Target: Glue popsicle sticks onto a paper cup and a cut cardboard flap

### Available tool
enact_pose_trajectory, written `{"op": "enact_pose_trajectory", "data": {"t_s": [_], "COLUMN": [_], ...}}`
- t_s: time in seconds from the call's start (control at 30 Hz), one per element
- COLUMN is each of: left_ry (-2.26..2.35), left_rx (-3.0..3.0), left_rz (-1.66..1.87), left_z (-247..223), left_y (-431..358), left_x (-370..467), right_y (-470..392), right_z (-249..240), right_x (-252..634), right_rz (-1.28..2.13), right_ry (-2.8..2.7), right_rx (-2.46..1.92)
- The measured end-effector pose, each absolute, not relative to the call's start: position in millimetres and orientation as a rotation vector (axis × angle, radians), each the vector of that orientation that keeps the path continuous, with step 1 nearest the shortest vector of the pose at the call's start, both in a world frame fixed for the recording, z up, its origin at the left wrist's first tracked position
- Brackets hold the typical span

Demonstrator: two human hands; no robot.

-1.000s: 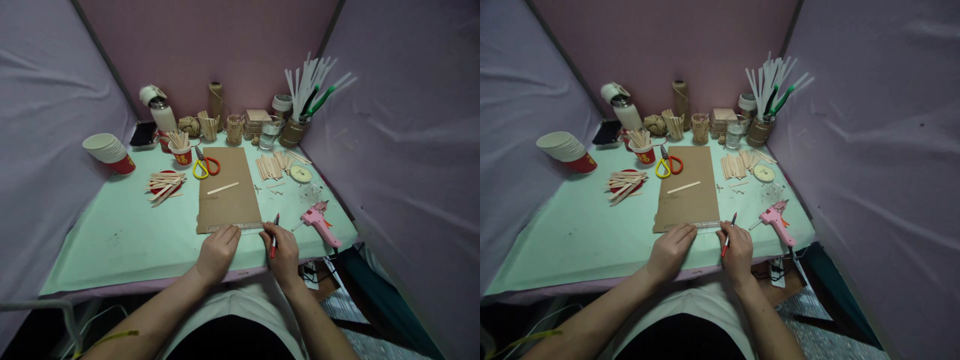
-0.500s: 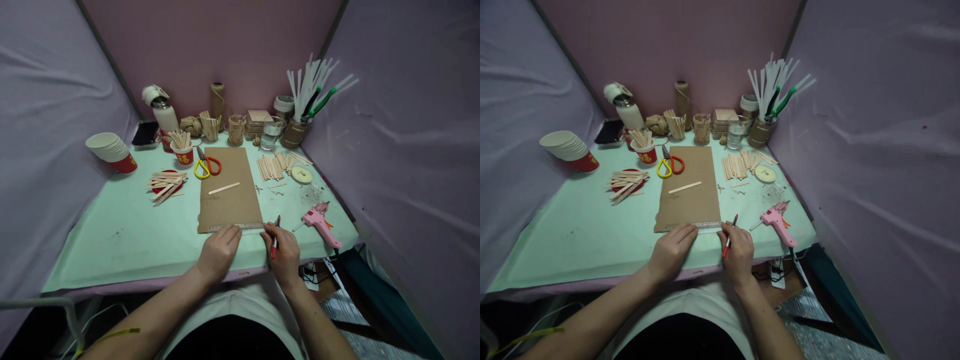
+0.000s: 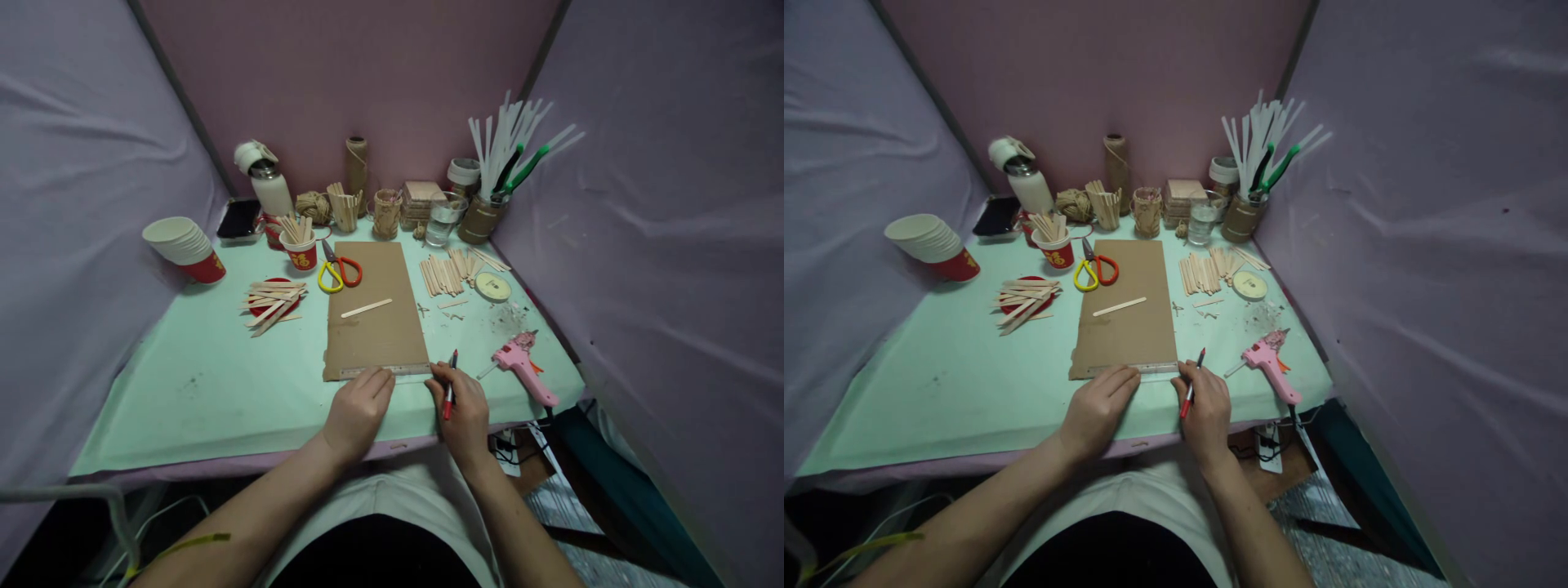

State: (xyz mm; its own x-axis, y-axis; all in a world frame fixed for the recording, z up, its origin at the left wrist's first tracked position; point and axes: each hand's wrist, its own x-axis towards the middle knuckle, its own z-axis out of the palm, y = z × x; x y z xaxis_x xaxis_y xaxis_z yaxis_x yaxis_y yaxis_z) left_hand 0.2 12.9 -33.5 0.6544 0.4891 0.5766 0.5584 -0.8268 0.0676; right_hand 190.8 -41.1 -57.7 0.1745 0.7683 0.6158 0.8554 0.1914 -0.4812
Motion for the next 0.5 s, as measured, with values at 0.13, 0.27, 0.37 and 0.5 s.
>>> {"op": "enact_pose_trajectory", "data": {"t_s": [0.13,0.27,0.37,0.5], "left_ry": [-0.875,-0.874,-0.870,-0.890], "left_rx": [-2.731,-2.723,-2.710,-2.703], "left_rz": [-0.913,-0.903,-0.906,-0.892], "left_z": [-31.3,-30.9,-30.7,-30.0], "left_y": [12.9,12.4,12.0,11.7], "left_x": [1.1,1.7,2.2,3.3], "right_y": [-40.6,-40.7,-41.1,-41.7], "right_z": [-57.7,-58.9,-60.5,-62.2], "right_x": [191.6,192.9,193.6,193.5], "right_rz": [-0.130,-0.132,-0.130,-0.142], "right_ry": [-1.610,-1.616,-1.618,-1.617], "right_rx": [-1.558,-1.530,-1.533,-1.538]}}
